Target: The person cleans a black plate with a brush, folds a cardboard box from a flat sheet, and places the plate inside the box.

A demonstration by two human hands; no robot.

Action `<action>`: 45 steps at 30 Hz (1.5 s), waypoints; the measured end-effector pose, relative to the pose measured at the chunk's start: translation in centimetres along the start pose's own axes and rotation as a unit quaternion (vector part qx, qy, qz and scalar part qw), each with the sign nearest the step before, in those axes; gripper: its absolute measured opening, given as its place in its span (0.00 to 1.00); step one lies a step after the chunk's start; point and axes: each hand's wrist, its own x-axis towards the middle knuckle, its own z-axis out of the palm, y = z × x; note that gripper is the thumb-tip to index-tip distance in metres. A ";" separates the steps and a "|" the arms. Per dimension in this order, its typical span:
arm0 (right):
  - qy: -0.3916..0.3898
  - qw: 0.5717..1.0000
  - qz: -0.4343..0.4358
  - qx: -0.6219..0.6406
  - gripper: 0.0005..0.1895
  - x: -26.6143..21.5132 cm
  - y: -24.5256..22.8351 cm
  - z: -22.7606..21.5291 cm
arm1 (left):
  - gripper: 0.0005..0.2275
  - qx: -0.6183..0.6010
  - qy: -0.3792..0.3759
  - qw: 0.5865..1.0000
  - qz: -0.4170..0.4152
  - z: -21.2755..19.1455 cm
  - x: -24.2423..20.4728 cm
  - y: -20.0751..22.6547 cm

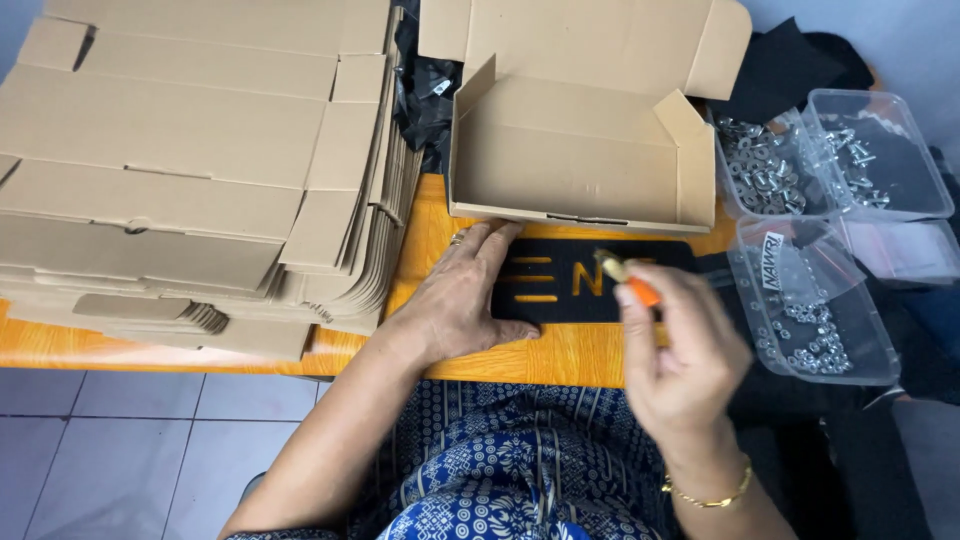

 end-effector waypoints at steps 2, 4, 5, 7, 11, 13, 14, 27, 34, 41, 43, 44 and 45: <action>-0.020 0.998 0.007 0.057 0.08 0.0 -1.5 0.5 | 0.52 0.005 0.011 1.000 0.014 0.5 0.2 -0.4; -0.099 0.956 0.088 0.261 0.11 0.4 -3.7 0.2 | 0.50 0.019 0.038 0.998 0.037 0.9 0.2 -1.0; -0.099 0.956 0.088 0.261 0.11 0.5 -3.4 0.1 | 0.50 0.019 0.037 0.998 0.037 0.8 0.1 -0.9; -0.054 0.959 0.135 0.242 0.11 1.0 -2.8 -0.2 | 0.52 0.016 0.021 1.000 0.013 0.5 0.1 -0.6; 0.001 0.972 0.175 0.154 0.08 -1.6 3.3 -1.5 | 0.52 0.005 -0.007 1.000 -0.017 0.0 0.1 -0.4; 0.081 0.980 0.177 0.036 0.05 -2.4 6.1 -3.3 | 0.49 0.024 0.027 0.998 0.041 0.6 0.3 -1.2; 0.082 0.980 0.178 0.034 0.05 -2.6 6.5 -4.3 | 0.49 0.024 0.026 0.998 0.043 0.7 0.2 -1.3; 0.046 0.988 0.145 -0.023 0.07 -3.7 4.9 -6.5 | 0.48 0.068 0.014 0.997 0.016 0.7 0.0 -0.9; 0.144 0.965 0.213 0.042 0.10 -3.9 2.0 -6.1 | 0.46 0.069 0.029 0.997 0.024 0.9 0.4 -0.8; 0.084 0.981 0.170 0.033 0.08 -4.1 5.3 -5.6 | 0.47 0.048 0.029 0.998 0.015 0.3 0.0 -0.4; 0.142 0.978 0.149 -0.013 0.08 -4.9 6.7 -7.5 | 0.45 0.025 0.044 0.998 0.030 -0.1 -0.2 0.1; 0.145 0.978 0.150 -0.015 0.08 -5.2 7.2 -8.4 | 0.45 0.025 0.043 0.998 0.032 -0.1 -0.2 0.0; 0.158 0.981 0.109 -0.036 0.10 -5.4 7.7 -9.4 | 0.46 0.018 0.033 0.999 0.027 -0.2 -0.2 -0.1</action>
